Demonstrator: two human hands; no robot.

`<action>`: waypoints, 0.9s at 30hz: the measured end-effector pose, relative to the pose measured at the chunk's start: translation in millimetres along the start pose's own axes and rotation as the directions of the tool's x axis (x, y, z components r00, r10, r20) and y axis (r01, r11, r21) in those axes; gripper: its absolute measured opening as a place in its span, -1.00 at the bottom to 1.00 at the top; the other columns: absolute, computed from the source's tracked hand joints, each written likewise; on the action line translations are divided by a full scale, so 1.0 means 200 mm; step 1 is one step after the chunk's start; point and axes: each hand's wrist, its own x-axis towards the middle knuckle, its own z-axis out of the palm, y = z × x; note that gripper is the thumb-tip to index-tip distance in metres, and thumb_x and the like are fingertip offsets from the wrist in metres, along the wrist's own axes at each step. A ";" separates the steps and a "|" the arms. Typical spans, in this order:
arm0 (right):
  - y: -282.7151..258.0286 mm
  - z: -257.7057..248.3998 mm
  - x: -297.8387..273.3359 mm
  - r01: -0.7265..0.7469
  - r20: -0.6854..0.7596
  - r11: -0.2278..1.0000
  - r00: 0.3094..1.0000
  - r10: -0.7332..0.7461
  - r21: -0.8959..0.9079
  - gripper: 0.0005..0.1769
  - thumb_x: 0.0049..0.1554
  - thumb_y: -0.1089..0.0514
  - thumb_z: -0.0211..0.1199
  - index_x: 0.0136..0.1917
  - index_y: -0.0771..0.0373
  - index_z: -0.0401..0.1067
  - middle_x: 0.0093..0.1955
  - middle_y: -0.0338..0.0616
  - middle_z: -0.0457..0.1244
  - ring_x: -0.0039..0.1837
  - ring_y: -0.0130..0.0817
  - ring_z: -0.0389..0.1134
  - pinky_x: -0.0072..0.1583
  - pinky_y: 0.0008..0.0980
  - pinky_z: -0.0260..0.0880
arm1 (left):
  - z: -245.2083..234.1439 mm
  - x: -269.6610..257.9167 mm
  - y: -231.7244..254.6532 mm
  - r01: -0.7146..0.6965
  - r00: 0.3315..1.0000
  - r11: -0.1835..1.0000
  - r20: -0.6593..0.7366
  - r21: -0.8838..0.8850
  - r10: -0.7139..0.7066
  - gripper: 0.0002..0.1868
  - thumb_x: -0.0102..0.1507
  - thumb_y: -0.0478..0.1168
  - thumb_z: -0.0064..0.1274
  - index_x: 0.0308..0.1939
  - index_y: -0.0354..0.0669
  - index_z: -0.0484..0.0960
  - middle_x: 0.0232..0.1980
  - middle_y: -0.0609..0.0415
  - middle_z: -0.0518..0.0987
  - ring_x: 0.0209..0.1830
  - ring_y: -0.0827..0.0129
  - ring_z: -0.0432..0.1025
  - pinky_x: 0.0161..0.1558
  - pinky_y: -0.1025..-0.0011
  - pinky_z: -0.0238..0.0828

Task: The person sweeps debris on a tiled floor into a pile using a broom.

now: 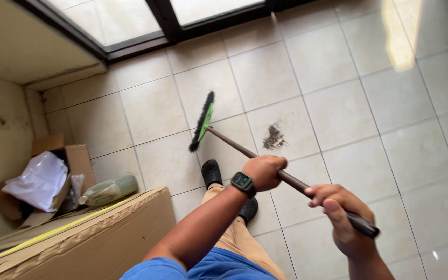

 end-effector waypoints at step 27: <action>0.28 1.86 1.68 0.065 0.156 0.944 0.988 -0.014 -0.323 -0.85 0.17 0.29 0.03 -0.14 0.36 0.42 -0.04 -0.07 0.34 -0.04 -0.40 0.37 0.04 -0.46 0.37 | -1.28 0.27 -2.06 0.110 0.981 0.993 -0.158 -0.040 -0.115 -0.73 -0.09 -0.42 0.14 -0.32 -0.11 0.60 -0.23 -0.06 0.56 -0.15 0.03 0.44 -0.11 0.22 0.40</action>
